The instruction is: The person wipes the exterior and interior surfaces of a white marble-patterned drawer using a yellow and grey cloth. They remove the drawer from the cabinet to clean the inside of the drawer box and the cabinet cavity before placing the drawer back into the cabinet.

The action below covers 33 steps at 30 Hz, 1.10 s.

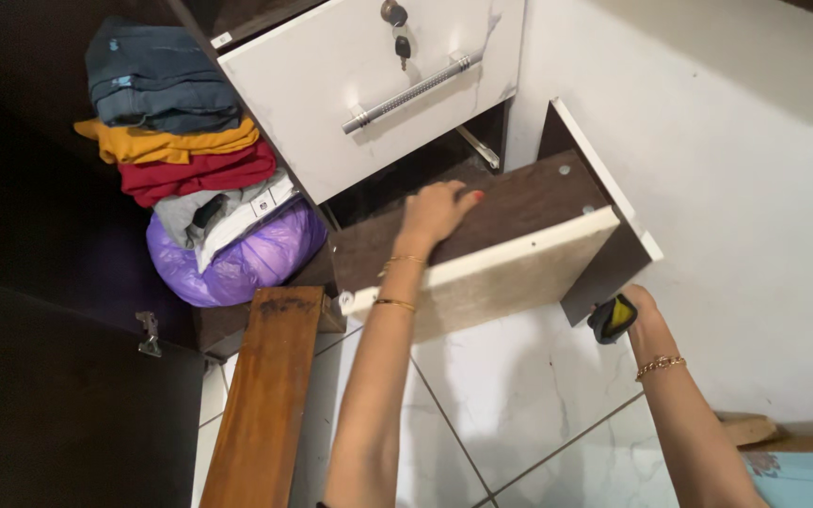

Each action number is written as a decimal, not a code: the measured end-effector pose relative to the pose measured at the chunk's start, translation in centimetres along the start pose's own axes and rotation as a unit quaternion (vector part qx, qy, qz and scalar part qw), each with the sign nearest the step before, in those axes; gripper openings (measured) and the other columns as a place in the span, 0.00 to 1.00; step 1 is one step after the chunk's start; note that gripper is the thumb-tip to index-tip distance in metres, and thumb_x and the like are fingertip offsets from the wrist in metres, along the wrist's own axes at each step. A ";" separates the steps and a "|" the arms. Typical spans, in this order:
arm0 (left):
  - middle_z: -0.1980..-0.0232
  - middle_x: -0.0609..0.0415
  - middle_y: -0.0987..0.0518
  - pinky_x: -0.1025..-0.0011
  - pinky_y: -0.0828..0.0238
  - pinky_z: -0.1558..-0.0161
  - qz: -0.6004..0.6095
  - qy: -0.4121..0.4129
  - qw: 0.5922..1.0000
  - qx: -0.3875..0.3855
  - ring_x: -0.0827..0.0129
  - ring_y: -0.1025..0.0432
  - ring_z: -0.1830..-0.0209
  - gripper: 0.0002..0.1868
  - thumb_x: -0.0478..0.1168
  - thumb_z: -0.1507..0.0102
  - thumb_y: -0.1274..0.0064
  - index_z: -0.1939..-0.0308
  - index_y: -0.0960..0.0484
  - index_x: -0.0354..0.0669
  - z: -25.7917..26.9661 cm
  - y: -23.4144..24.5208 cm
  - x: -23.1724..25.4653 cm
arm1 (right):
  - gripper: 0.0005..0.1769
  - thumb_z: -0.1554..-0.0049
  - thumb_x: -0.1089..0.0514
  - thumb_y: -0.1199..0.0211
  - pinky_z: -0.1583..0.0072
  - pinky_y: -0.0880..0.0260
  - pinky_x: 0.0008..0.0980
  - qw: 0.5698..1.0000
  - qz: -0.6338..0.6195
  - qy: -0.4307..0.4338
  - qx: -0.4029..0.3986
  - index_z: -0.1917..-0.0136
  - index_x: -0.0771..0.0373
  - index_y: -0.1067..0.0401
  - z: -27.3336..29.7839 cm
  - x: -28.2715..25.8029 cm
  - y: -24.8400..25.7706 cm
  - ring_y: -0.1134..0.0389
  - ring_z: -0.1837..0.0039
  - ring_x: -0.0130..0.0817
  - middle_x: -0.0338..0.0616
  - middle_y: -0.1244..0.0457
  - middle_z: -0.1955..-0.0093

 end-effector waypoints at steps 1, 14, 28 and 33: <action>0.49 0.44 0.17 0.51 0.30 0.48 0.006 0.005 1.000 0.010 0.51 0.24 0.47 0.28 0.64 0.36 0.52 0.47 0.15 0.49 0.5 0.1 -1.1 | 0.12 0.36 0.58 0.45 0.64 0.31 0.32 1.000 -0.002 -0.002 0.003 0.51 0.71 0.30 0.2 0.2 0.1 0.33 0.66 0.34 0.49 0.33 0.62; 0.54 0.49 0.16 0.56 0.31 0.49 -0.011 0.024 0.996 0.089 0.53 0.23 0.53 0.21 0.59 0.33 0.52 0.52 0.13 0.50 -1.1 -1.7 -3.9 | 0.19 0.42 0.72 0.51 0.42 0.29 0.30 0.928 -0.057 0.290 0.227 0.40 0.61 0.32 8.3 -7.0 -0.8 0.33 0.43 0.30 0.41 0.36 0.41; 0.36 0.43 0.25 0.36 0.49 0.38 -0.006 0.049 0.988 0.146 0.46 0.33 0.36 0.32 0.60 0.33 0.57 0.37 0.24 0.40 -0.1 1.7 -7.3 | 0.17 0.42 0.58 0.38 0.28 0.57 0.71 0.639 0.565 0.522 0.018 0.39 0.57 0.24 17.1 -19.5 -27.2 0.36 0.28 0.48 0.48 0.33 0.35; 0.38 0.45 0.20 0.65 0.33 0.36 0.243 0.142 0.932 0.228 0.54 0.25 0.35 0.34 0.63 0.30 0.66 0.36 0.22 0.40 4.3 5.3 -19.4 | 0.19 0.39 0.57 0.40 0.29 0.37 0.50 0.635 0.546 0.546 -0.023 0.34 0.57 0.26 14.7 -17.7 -27.3 0.40 0.25 0.54 0.51 0.36 0.29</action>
Point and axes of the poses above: each hand's wrist, its own z-axis away from the middle knuckle, its own y-axis out of the back of the hand, x = y × z, the point moved 5 cm from there along -z, towards the middle knuckle
